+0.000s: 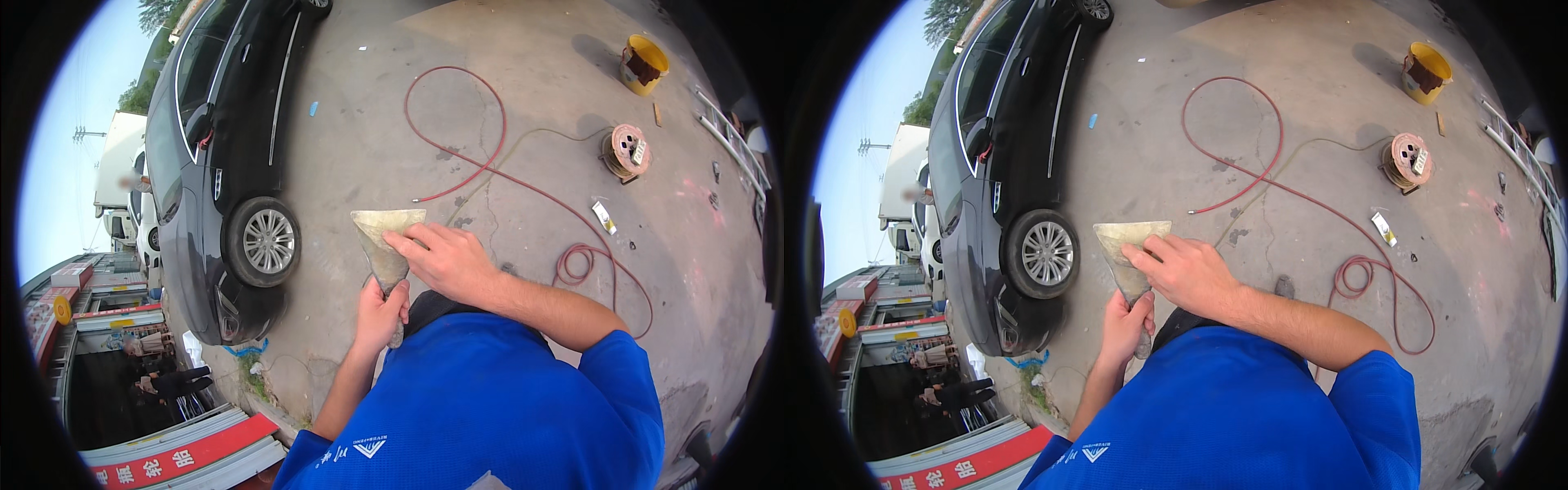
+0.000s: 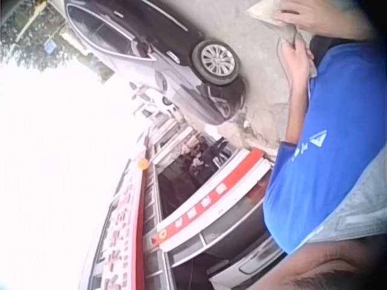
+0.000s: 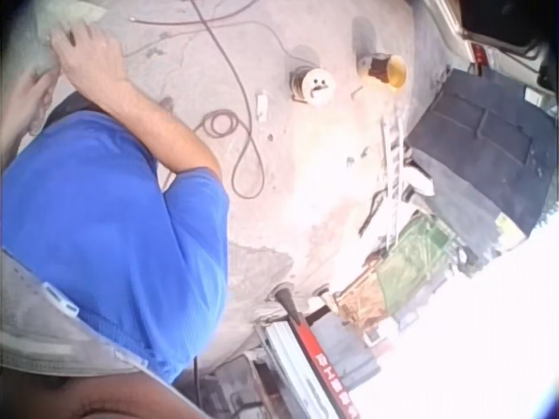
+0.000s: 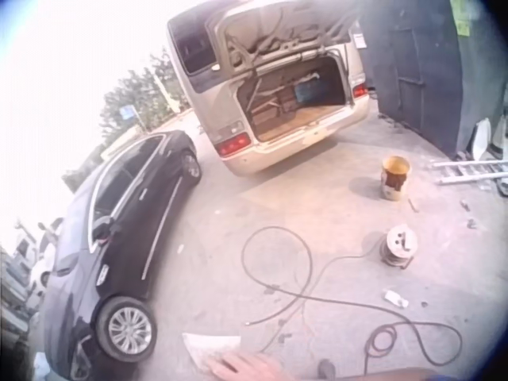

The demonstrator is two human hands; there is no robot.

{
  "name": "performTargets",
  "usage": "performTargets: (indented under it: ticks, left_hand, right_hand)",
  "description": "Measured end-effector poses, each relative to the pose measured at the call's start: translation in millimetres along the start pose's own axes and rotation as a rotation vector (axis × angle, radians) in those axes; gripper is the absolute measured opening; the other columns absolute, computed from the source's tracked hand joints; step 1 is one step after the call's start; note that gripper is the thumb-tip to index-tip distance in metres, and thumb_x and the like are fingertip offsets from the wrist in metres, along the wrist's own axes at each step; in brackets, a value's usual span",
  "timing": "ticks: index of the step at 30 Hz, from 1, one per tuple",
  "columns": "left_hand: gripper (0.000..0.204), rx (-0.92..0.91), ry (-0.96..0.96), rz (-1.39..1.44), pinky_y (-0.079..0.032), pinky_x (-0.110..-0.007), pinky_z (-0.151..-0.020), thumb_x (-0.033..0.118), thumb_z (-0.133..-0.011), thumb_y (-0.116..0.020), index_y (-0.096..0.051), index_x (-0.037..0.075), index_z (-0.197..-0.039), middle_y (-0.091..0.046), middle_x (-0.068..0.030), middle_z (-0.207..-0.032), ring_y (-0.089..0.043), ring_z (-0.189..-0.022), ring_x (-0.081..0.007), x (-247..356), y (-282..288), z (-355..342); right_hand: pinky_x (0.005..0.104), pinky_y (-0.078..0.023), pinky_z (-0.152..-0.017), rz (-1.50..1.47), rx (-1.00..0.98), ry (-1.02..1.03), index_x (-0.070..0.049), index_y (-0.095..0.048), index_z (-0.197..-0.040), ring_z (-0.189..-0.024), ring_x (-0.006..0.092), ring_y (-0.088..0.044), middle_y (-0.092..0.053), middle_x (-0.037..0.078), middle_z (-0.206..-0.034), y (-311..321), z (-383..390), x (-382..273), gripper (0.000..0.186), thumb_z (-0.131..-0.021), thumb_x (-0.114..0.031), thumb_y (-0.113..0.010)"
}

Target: The person mixes body filler on a metal scraper and applies it to the rear bumper of a silver car. They spread the filler evenly across the surface using the scraper, then scrape off excess material to smooth the application.

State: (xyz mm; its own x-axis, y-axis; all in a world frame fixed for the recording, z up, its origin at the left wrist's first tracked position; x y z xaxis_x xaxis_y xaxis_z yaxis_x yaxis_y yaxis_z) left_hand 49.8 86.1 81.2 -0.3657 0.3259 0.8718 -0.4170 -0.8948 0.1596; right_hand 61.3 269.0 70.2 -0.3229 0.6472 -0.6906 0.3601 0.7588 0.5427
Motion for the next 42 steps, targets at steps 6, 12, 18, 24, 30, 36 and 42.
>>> performTargets:
  ticks: [6,12,18,24,30,36,42]
  left_hand:
    - [0.010,-0.013,-0.040,0.095,-0.040,-0.024,-0.041,0.012,-0.093,-0.052,-0.047,0.006,-0.088,-0.048,-0.0008,-0.062,-0.044,-0.047,-0.0073,-9.7,38.0,-2.9]
    - [0.010,0.016,0.099,0.162,-0.041,-0.023,-0.041,0.012,-0.094,-0.050,-0.047,0.004,-0.089,-0.051,-0.0016,-0.065,-0.046,-0.048,-0.0073,-43.3,52.7,-31.1]
    - [0.012,-0.081,0.006,0.078,-0.041,-0.024,-0.043,0.015,-0.093,-0.052,-0.049,0.004,-0.091,-0.052,-0.0016,-0.063,-0.048,-0.049,-0.0074,-55.5,109.0,-77.8]
    - [0.023,-0.122,-0.341,-0.522,-0.045,-0.034,-0.050,0.012,-0.086,-0.059,-0.060,-0.004,-0.102,-0.058,-0.0149,-0.063,-0.056,-0.051,-0.0240,-79.4,138.8,-140.9]
    - [0.033,-0.328,-0.535,-0.663,-0.048,-0.037,-0.057,0.008,-0.078,-0.061,-0.063,0.005,-0.111,-0.061,-0.0151,-0.068,-0.060,-0.059,-0.0287,-55.1,156.7,-164.5]
    - [0.041,-0.446,-0.678,-0.712,-0.049,-0.033,-0.059,0.005,-0.071,-0.063,-0.063,0.009,-0.112,-0.062,-0.0114,-0.072,-0.060,-0.061,-0.0257,-31.2,145.2,-184.8]
    - [0.019,-0.701,-0.163,-0.452,-0.046,-0.026,-0.057,0.009,-0.084,-0.061,-0.060,0.001,-0.101,-0.061,-0.0038,-0.070,-0.057,-0.060,-0.0126,-51.2,134.7,-220.8]
  right_hand:
    - [0.0414,-0.051,-0.058,0.081,0.025,-0.264,-0.007,-0.056,-0.112,-0.074,0.0291,-0.061,-0.056,0.009,-0.086,-27.5,-16.2,60.4,0.029,-0.083,-0.009,-0.055]
    - [0.0382,-0.052,-0.058,0.001,-0.225,0.049,-0.011,-0.056,-0.111,-0.077,0.0239,-0.061,-0.055,0.006,-0.085,-80.2,-22.5,-11.7,0.033,-0.078,-0.008,-0.060]
    - [0.0444,-0.049,-0.066,0.040,-0.240,-0.487,-0.004,-0.057,-0.103,-0.078,0.0339,-0.059,-0.059,0.015,-0.086,-101.3,-42.7,68.6,0.023,-0.082,-0.013,-0.054]
    - [0.0468,-0.046,-0.069,0.030,-0.398,-0.493,-0.001,-0.057,-0.095,-0.079,0.0378,-0.057,-0.057,0.018,-0.084,-90.7,-58.7,33.9,0.019,-0.082,-0.013,-0.051]
    - [0.0471,-0.048,-0.071,0.159,-0.383,-0.562,-0.003,-0.059,-0.095,-0.082,0.0366,-0.059,-0.060,0.016,-0.084,-74.1,-68.8,9.1,0.020,-0.079,-0.012,-0.051]
    - [0.0464,-0.049,-0.070,0.400,-0.374,-0.770,-0.005,-0.061,-0.091,-0.081,0.0342,-0.060,-0.060,0.014,-0.082,-59.8,-11.4,25.8,0.018,-0.078,-0.012,-0.051]
    - [0.0393,-0.050,-0.062,0.366,0.262,-0.775,-0.008,-0.062,-0.100,-0.075,0.0274,-0.059,-0.058,0.008,-0.083,-82.1,-18.4,-26.7,0.024,-0.077,-0.007,-0.057]
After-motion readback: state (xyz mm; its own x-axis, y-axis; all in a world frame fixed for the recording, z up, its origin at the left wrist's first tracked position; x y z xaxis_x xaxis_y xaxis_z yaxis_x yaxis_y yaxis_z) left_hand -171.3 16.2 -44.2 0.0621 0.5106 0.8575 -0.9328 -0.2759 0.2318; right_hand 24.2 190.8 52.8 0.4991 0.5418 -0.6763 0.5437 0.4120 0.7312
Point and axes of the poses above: each hand's wrist, its own z-axis away from the middle knuckle, its own y-axis out of the back of the hand, x = y × z, the point moved 1 cm from there along -z, towards the middle knuckle
